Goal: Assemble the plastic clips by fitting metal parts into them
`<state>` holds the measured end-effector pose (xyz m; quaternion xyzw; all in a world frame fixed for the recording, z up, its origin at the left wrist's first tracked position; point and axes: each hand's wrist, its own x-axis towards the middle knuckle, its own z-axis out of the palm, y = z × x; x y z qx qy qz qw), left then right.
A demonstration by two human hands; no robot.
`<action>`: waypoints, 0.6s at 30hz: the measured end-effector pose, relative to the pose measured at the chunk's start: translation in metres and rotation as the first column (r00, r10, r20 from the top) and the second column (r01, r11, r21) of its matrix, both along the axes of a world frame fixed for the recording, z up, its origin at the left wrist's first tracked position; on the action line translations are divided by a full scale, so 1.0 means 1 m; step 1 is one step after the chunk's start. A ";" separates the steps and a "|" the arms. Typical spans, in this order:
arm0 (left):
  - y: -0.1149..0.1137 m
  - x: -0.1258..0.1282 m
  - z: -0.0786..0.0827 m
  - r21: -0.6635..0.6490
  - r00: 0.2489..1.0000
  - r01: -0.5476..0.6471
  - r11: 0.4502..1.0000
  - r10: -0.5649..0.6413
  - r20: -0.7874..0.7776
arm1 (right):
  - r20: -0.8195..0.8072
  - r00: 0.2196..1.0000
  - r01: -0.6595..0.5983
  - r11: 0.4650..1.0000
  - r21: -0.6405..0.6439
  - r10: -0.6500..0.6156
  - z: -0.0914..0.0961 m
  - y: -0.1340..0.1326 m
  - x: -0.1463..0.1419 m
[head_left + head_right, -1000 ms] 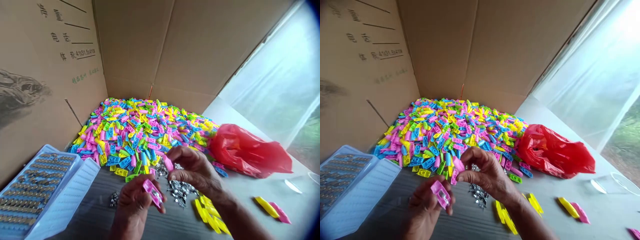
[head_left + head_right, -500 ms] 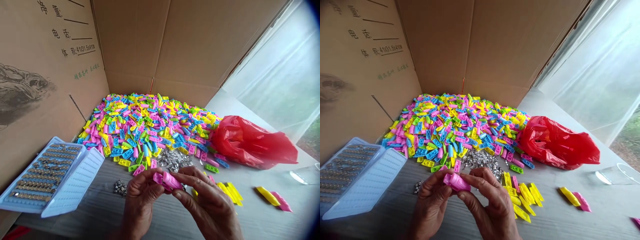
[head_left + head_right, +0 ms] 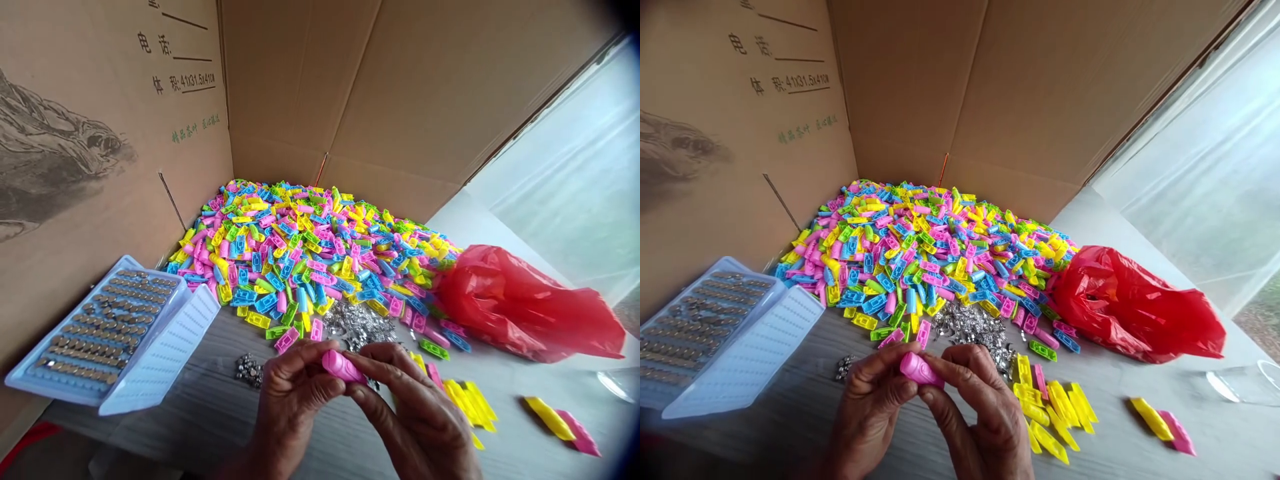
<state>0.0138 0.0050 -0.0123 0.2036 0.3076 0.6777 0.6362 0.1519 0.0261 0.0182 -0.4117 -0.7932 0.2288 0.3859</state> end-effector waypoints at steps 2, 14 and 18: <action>0.001 -0.001 -0.002 0.002 0.999 -0.023 1.000 0.023 -0.036 | 0.019 1.000 -0.019 1.000 -0.001 0.019 -0.001 0.001 0.000; 0.002 -0.011 0.007 0.111 0.982 0.031 0.993 -0.009 -0.188 | 0.091 0.987 -0.119 0.985 -0.124 0.131 0.010 0.005 0.000; 0.004 -0.011 0.004 0.122 0.993 0.076 0.990 -0.064 -0.099 | 0.071 0.989 -0.124 0.985 -0.117 0.133 0.010 0.004 0.000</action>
